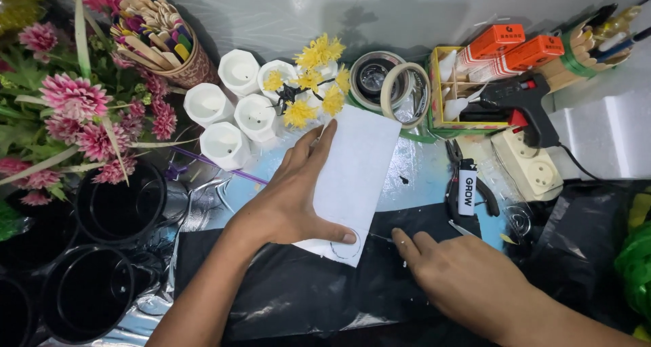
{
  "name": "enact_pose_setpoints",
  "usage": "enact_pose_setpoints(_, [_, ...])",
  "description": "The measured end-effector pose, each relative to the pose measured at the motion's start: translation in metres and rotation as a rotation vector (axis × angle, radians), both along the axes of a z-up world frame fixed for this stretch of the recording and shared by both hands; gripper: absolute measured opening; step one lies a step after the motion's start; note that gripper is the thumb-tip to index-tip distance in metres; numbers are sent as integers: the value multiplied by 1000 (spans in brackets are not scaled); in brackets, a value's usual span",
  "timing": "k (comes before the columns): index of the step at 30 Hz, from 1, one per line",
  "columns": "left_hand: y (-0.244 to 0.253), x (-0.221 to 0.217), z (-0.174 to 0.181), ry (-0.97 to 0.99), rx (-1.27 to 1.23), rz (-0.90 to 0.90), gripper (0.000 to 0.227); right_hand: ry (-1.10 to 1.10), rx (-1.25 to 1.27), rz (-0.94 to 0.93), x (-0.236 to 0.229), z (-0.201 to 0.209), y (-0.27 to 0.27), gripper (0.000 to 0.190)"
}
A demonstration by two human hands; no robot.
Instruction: Cutting circular pieces from a foam block and fitting them into small plastic cups for a handicraft project.
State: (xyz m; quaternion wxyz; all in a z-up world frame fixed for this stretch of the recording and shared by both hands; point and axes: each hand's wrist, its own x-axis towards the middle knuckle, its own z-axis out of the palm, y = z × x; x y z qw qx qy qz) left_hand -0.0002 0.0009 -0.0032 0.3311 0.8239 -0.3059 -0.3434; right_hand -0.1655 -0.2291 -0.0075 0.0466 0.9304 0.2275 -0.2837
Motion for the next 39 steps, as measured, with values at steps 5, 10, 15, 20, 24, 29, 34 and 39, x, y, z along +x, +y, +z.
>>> enact_pose_setpoints(5, [-1,0,4,21,13,10,156,-65,11,-2,-5,-8,-2,79])
enact_pose_setpoints(10, [0,0,5,39,-25,16,155,-84,33,-40,-6,3,-3,73])
enact_pose_setpoints(15, [1,-1,3,47,-31,23,155,-87,-2,-34,-15,5,-13,77])
enact_pose_setpoints(20, [3,0,7,79,-28,4,152,-69,3,-90,-27,13,-35,69])
enact_pose_setpoints(24, [9,0,5,60,-95,-5,139,20,150,-335,-32,35,-65,55])
enact_pose_setpoints(29, [5,-44,24,-387,-93,54,118,-238,372,-554,-25,44,-71,53])
enact_pose_setpoints(34, [5,-87,13,-669,13,125,137,-416,604,-572,-18,29,-72,48])
enact_pose_setpoints(39, [5,-92,1,-383,152,296,166,-501,750,-640,-12,16,-62,42])
